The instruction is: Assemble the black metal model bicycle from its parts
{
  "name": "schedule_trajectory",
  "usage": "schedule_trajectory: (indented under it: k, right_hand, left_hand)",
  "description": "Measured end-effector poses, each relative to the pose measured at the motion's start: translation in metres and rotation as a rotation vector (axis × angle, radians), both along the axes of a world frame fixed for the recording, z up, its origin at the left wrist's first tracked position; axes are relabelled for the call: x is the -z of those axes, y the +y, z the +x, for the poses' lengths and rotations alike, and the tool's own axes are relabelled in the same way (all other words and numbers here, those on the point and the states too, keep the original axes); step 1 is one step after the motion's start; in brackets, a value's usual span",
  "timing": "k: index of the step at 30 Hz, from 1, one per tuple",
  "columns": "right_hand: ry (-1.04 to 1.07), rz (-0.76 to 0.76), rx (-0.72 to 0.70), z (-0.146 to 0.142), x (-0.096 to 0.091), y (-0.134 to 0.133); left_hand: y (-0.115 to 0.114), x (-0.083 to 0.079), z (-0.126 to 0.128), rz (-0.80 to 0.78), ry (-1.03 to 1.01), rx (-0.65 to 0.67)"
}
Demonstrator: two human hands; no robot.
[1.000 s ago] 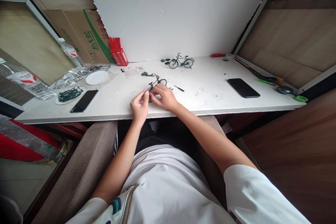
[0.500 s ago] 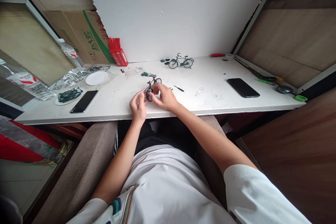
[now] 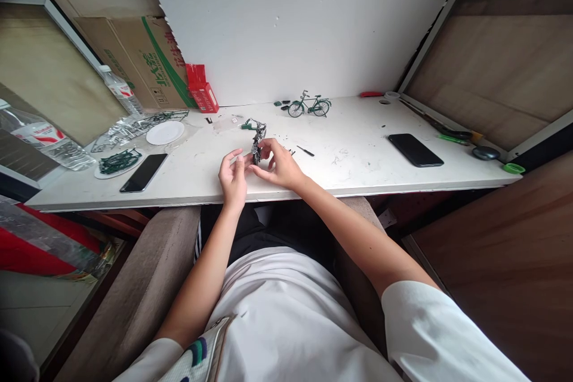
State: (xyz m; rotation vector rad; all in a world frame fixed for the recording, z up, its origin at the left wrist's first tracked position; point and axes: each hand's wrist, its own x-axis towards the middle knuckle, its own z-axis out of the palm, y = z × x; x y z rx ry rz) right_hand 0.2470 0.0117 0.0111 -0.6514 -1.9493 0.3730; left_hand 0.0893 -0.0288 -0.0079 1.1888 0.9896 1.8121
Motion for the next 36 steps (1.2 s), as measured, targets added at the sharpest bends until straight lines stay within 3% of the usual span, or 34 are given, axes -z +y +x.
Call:
schedule_trajectory:
  k: [6, 17, 26, 36]
  right_hand:
    - [-0.001, 0.014, -0.046, 0.000, 0.002, 0.000]
    - [-0.023, 0.130, -0.089, 0.000, 0.005, -0.001]
    - [0.012, 0.131, -0.087, -0.006, 0.007, -0.004]
    - [0.090, 0.165, -0.067, -0.013, 0.007, -0.010]
  left_hand:
    - [0.006, 0.004, -0.004, -0.010, 0.007, -0.024]
    - [0.013, 0.007, -0.010, -0.041, -0.147, -0.017]
    - [0.019, 0.008, -0.013, -0.096, -0.246, -0.052]
    - [0.018, 0.000, -0.017, -0.188, -0.571, 0.073]
